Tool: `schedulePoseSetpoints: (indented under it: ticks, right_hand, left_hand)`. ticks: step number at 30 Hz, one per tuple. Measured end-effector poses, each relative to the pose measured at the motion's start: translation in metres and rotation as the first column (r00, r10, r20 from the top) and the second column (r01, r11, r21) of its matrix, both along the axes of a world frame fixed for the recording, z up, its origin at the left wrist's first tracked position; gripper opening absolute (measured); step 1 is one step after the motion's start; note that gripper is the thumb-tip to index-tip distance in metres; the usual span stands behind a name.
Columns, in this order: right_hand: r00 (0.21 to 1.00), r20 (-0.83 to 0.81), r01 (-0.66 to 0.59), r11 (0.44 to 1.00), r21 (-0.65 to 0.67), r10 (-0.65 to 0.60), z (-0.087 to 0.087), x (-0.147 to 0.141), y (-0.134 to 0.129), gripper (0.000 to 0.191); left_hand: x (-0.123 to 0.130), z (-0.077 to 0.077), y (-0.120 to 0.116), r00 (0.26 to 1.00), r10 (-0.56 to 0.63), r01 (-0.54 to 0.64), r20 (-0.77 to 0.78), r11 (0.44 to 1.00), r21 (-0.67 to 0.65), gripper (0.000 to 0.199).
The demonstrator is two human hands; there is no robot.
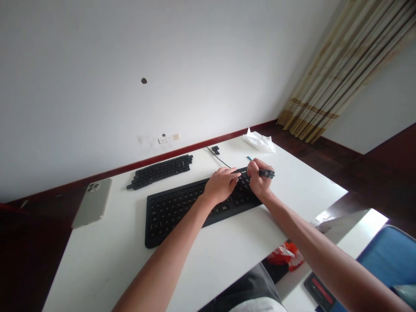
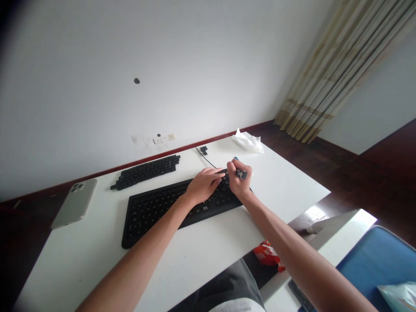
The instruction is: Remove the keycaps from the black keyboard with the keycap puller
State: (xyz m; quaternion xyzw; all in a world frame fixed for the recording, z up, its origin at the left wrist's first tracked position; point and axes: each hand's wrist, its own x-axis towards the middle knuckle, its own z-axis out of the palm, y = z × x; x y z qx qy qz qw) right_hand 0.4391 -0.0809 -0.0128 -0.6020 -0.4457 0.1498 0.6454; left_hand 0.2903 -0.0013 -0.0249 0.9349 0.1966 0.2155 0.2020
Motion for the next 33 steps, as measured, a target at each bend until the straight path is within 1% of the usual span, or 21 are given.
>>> schedulePoseSetpoints:
  ticks: [2,3,7,10,13,15,17,20,24,26,29,33]
  right_hand:
    - [0.987,0.116,0.1,0.993,0.06,-0.107,0.004,0.0,0.001,0.049]
    - [0.976,0.165,0.132,0.988,0.08,-0.143,0.005,0.0,0.002,0.049]
    - [0.956,0.251,0.147,0.988,0.046,-0.154,0.01,0.002,0.005,0.048]
    - [0.925,0.36,0.142,0.989,-0.033,-0.121,0.016,0.006,0.005,0.043]
    - [0.866,0.497,0.138,0.982,-0.13,-0.056,0.023,0.01,0.001,0.036]
    - [0.813,0.582,0.148,0.968,-0.203,-0.003,0.023,0.011,-0.006,0.032]
    - [0.766,0.64,0.158,0.947,-0.28,0.062,0.018,0.012,-0.013,0.026]
    - [0.724,0.676,0.163,0.92,-0.356,0.133,0.007,0.01,-0.023,0.02]
    - [0.676,0.723,0.175,0.921,-0.347,0.143,-0.002,0.003,-0.025,0.018]
    - [0.653,0.741,0.174,0.922,-0.346,0.154,-0.002,-0.001,-0.023,0.015]
    - [0.637,0.75,0.17,0.917,-0.362,0.178,0.0,-0.008,-0.02,0.013]
    - [0.658,0.74,0.208,0.909,-0.36,0.142,0.007,-0.008,-0.014,0.011]
  left_hand:
    - [0.0,0.001,0.004,0.997,0.018,-0.014,0.076,0.999,-0.052,0.033]
    - [0.001,0.001,0.005,0.992,0.033,-0.024,0.118,0.996,-0.08,0.03]
    - [-0.001,0.003,0.01,0.966,0.119,-0.071,0.231,0.976,-0.207,0.028]
    - [-0.002,0.003,0.013,0.955,0.162,-0.093,0.247,0.959,-0.269,0.025]
    - [-0.002,0.001,0.014,0.951,0.173,-0.096,0.257,0.954,-0.286,0.025]
    - [-0.001,0.001,0.014,0.95,0.175,-0.097,0.26,0.953,-0.287,0.026]
    - [-0.001,0.001,0.013,0.949,0.189,-0.112,0.252,0.95,-0.29,0.027]
    - [-0.001,0.003,0.012,0.951,0.195,-0.121,0.238,0.948,-0.295,0.028]
    - [-0.001,0.004,0.011,0.944,0.188,-0.093,0.27,0.939,-0.33,0.027]
    - [-0.001,0.004,0.012,0.922,0.213,-0.083,0.323,0.924,-0.372,0.028]
    - [-0.001,0.005,0.015,0.873,0.287,-0.096,0.394,0.894,-0.437,0.028]
    - [-0.003,0.005,0.019,0.834,0.37,-0.139,0.408,0.858,-0.495,0.028]
